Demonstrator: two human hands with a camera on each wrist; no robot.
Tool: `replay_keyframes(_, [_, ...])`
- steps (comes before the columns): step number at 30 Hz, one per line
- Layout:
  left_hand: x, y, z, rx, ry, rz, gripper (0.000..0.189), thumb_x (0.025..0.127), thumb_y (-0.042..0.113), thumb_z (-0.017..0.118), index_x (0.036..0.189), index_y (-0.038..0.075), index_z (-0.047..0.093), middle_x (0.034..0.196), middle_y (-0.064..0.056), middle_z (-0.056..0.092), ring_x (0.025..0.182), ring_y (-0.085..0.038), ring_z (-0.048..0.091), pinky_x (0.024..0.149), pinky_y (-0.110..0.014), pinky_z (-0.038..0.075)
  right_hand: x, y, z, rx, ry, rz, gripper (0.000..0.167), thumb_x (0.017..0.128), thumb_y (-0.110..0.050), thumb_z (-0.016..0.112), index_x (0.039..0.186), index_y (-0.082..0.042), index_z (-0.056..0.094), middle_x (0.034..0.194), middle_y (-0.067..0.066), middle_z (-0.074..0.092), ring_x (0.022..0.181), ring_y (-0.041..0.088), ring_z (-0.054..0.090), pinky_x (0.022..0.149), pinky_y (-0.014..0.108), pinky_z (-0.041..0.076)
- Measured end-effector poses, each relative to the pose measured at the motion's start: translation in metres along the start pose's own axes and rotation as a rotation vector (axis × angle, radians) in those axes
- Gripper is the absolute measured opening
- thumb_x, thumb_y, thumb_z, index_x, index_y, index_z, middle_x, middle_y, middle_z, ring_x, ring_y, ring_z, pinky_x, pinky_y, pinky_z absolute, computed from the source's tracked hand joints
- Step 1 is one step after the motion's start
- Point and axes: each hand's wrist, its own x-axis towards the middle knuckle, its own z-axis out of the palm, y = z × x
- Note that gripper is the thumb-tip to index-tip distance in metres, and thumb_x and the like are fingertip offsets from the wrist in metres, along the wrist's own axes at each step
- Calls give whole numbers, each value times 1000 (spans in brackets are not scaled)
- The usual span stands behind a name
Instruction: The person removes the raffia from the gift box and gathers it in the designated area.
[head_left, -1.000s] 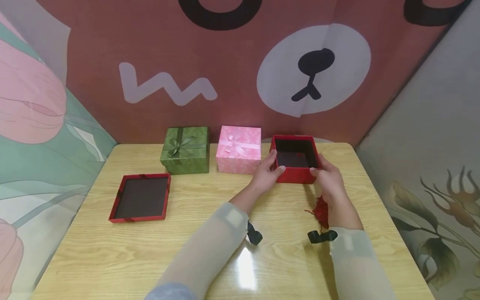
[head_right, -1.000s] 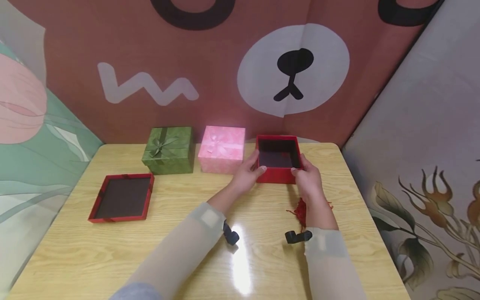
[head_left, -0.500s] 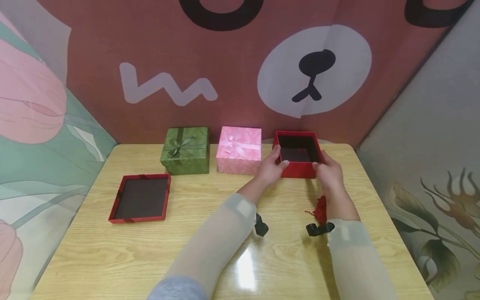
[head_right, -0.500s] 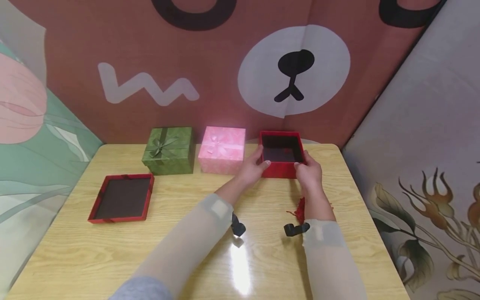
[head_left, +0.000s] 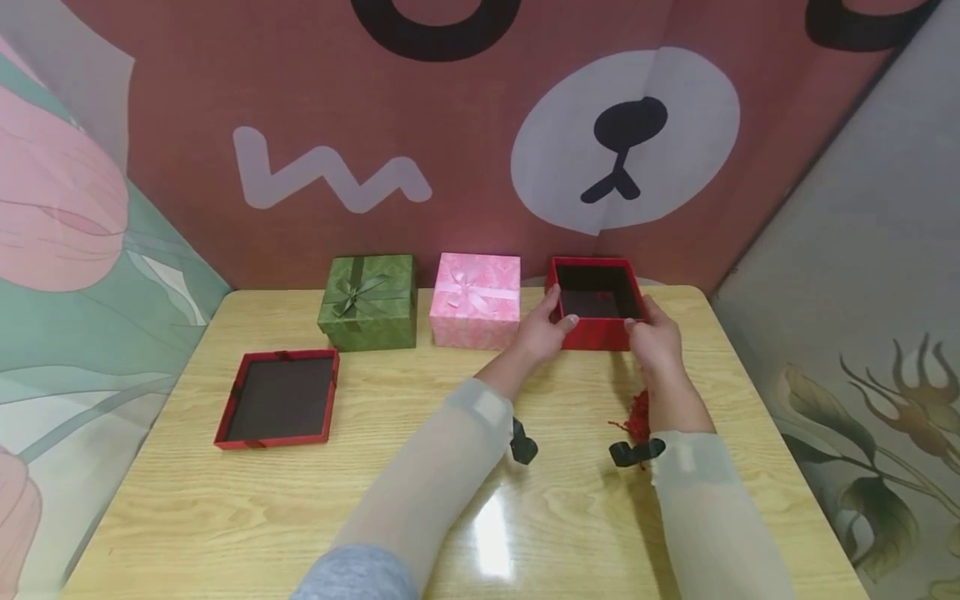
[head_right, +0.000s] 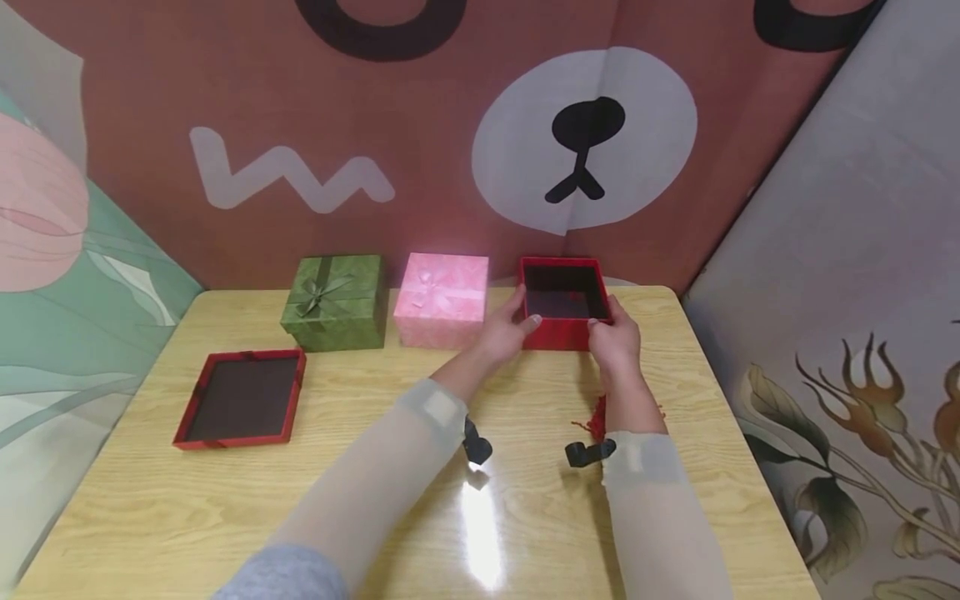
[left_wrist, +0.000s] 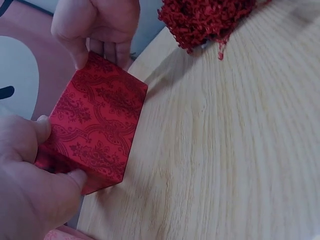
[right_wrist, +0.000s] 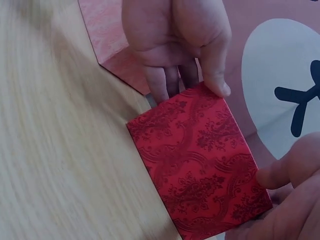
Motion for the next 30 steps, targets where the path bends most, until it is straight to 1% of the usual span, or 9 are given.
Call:
replay_keyframes(3, [-1,0,0,-68,17,-26,78,101,29,70,166,32,26,160,-8,47,147,-27,43,119,-37,40,-2,1,2,-16,42,-13,70,107,-14,48,167,-12,12,171,11,20,154,22,23,126,40,25])
replay_keyframes(5, [-1,0,0,-119,21,-34,81,100,28,72,166,32,25,158,-11,49,145,-27,45,117,-36,43,-4,1,3,-16,81,-24,72,107,-16,50,168,-11,11,171,11,20,155,22,22,126,39,26])
replay_keyframes(11, [-3,2,-2,-235,4,-28,85,98,25,75,167,29,24,163,-3,41,147,-23,43,114,-33,44,-13,-3,7,10,157,-68,78,105,-25,58,168,-15,14,172,3,19,157,17,16,126,32,22])
replay_keyframes(16, [-8,10,-8,-266,-12,-26,87,97,29,76,167,27,24,165,-1,39,147,-23,43,114,-35,45,-21,-9,13,-15,198,-135,78,103,-26,61,167,-15,19,171,3,24,156,15,20,126,28,20])
replay_keyframes(20, [-13,16,-13,-253,-14,-24,86,97,31,76,166,31,25,165,0,39,148,-25,42,114,-37,46,-26,-12,20,-71,250,-200,76,102,-28,63,166,-14,24,169,2,31,153,13,26,125,26,21])
replay_keyframes(22, [-16,18,-16,-246,-14,-13,85,97,31,75,166,33,25,164,-1,40,148,-25,42,114,-37,46,-28,-15,25,-76,262,-228,75,102,-27,63,166,-13,26,167,3,33,152,13,29,125,26,23])
replay_keyframes(24, [-18,19,-20,-232,-15,5,84,98,33,75,166,35,26,164,-2,40,148,-24,41,114,-37,46,-31,-18,31,-65,253,-245,74,102,-25,64,165,-11,28,167,4,35,151,12,31,124,27,25])
replay_keyframes(26, [-20,19,-26,-242,-15,26,82,98,33,75,165,35,29,164,-4,41,149,-24,41,113,-36,46,-33,-22,38,-47,242,-272,73,101,-22,65,164,-8,30,166,6,37,151,13,32,124,27,26])
replay_keyframes(30, [-23,16,-39,-293,-19,63,78,98,29,75,164,32,33,165,2,39,150,-23,38,113,-35,46,-37,-25,51,23,204,-322,71,100,-15,66,162,-5,32,164,9,39,151,14,32,124,27,27])
